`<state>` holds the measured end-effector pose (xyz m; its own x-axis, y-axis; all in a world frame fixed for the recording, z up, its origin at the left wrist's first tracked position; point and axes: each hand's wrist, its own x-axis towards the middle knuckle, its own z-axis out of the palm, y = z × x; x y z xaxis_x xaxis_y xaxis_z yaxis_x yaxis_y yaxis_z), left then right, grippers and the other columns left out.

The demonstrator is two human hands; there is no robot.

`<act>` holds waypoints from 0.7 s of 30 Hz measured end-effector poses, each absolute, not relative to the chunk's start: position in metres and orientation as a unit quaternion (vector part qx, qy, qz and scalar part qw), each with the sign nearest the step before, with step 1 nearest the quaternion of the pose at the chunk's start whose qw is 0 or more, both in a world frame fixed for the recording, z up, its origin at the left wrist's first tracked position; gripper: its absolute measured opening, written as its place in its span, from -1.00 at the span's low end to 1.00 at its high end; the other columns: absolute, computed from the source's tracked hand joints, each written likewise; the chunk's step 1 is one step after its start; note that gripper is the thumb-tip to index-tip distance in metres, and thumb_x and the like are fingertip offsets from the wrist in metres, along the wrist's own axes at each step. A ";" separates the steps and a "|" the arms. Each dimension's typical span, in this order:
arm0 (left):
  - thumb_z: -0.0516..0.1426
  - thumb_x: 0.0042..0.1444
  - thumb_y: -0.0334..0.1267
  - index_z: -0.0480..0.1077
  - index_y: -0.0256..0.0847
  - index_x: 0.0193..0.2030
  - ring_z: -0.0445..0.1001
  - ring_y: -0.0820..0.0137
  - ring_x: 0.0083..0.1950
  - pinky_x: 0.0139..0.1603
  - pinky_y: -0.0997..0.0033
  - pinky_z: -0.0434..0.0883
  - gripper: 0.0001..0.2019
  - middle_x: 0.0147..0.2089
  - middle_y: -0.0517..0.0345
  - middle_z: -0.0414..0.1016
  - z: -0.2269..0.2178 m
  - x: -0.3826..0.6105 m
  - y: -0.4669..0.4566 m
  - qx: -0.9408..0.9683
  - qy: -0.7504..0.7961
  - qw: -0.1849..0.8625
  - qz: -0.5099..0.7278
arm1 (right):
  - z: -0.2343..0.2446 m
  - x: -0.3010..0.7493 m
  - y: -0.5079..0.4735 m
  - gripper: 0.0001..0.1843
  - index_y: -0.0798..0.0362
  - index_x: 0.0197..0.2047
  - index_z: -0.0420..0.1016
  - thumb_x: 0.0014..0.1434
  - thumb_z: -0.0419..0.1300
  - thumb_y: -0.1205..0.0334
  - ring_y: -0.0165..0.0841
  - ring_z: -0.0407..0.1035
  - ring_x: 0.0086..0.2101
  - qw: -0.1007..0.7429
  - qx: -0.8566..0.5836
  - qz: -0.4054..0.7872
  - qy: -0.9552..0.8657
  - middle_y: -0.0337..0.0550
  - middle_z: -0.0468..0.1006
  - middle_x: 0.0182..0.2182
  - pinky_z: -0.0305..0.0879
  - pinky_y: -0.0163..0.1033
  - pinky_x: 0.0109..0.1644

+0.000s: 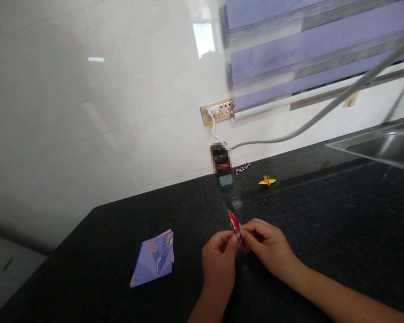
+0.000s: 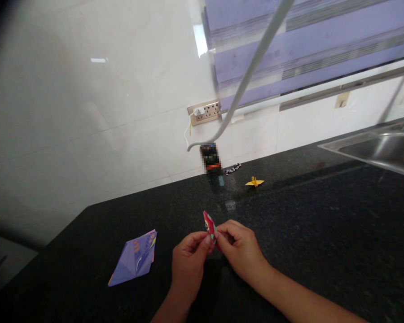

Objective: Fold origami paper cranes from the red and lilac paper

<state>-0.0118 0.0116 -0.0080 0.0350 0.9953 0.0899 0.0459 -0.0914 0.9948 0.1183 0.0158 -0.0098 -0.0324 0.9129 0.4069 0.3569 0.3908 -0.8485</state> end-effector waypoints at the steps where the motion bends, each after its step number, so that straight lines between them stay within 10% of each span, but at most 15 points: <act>1: 0.09 0.00 -0.25 0.42 -0.30 -0.36 0.42 0.40 -0.39 -0.33 0.43 0.35 -0.84 -0.41 0.07 0.49 -0.008 -0.011 0.012 0.539 0.479 0.476 0.504 | -0.009 0.119 0.015 -0.83 0.07 -0.46 0.45 0.10 0.06 0.30 -0.44 0.29 -0.52 0.505 -0.475 0.269 -0.669 -0.23 0.39 -0.56 0.20 -0.35 -0.45; 21: 0.05 0.01 -0.30 0.46 -0.21 -0.33 0.45 0.34 -0.31 -0.25 0.38 0.36 -0.83 -0.34 0.08 0.51 -0.008 -0.016 0.010 0.621 0.507 0.353 0.482 | -0.010 0.120 0.011 -0.75 -0.01 -0.20 0.46 0.07 0.05 0.37 -0.40 0.36 -0.41 0.477 -0.428 0.179 -0.746 -0.17 0.48 -0.43 0.31 -0.31 -0.33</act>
